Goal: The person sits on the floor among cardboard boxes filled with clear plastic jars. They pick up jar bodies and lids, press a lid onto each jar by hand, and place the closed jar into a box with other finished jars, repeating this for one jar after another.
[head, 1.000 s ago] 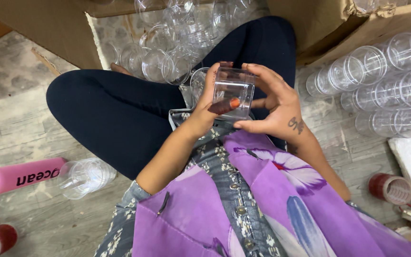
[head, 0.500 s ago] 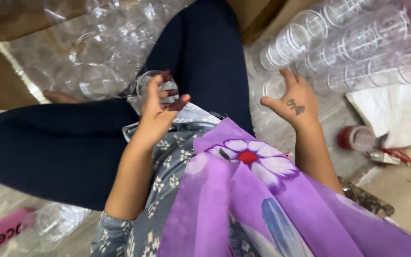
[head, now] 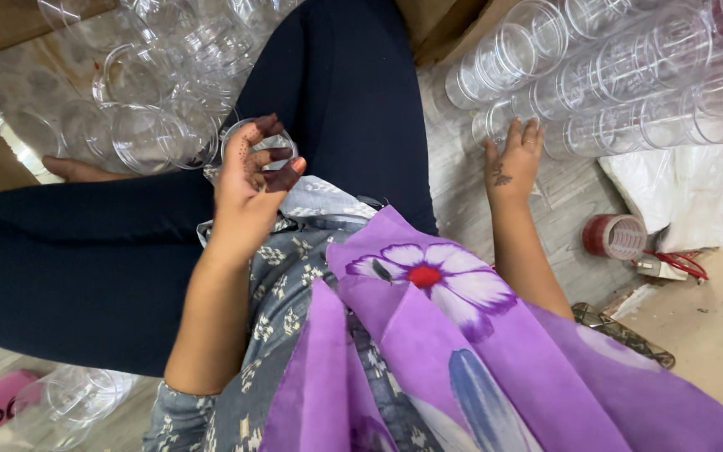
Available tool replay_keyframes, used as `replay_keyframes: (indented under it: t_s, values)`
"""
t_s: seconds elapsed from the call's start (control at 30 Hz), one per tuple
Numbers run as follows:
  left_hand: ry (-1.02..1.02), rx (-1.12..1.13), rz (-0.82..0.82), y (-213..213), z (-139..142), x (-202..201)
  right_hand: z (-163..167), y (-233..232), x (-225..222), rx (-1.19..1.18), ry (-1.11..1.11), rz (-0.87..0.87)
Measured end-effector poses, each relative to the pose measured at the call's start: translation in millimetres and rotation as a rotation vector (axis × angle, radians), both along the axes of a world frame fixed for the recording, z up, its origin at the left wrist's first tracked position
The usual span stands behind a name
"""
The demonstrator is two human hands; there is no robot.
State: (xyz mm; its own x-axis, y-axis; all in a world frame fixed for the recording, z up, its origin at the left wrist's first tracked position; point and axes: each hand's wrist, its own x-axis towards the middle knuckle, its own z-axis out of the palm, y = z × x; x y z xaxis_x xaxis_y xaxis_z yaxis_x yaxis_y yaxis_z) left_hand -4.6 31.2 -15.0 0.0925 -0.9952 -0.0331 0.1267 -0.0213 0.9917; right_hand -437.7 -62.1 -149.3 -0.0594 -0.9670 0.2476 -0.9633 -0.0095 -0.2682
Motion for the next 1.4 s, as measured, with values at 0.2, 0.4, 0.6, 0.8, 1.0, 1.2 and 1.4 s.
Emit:
replay_keyframes:
  t_s: [0.2, 0.4, 0.6, 0.8, 1.0, 1.2, 1.4]
  values:
    - [-0.398, -0.137, -0.068, -5.1, 30.9, 56.8, 88.0, 20.8, 65.5, -0.156, 0.057, 0.071]
    - [-0.821, -0.298, 0.054, -39.6, 34.8, 156.2, 133.7, -10.3, 197.3, -0.272, -0.254, 0.585]
    - [0.086, 0.254, 0.486, -66.1, -23.0, 198.2, 119.5, -129.7, 314.5, -0.193, -0.172, 0.497]
    - [0.077, 0.167, 0.471, -66.5, -60.1, 203.2, 94.4, -252.0, 375.8, 0.580, -0.620, 0.369]
    - [0.040, -0.053, 0.403, -85.9, -86.1, 203.5, 55.1, -291.7, 370.6, 0.894, -0.676, 0.434]
    - [-0.107, -0.020, 0.435, -93.0, -94.8, 197.8, 43.9, -284.3, 362.4, 0.400, -0.450, 0.650]
    - [-0.127, 0.042, 0.408, -93.8, -61.2, 186.4, 81.9, -224.3, 366.0, 0.187, -0.899, 0.633]
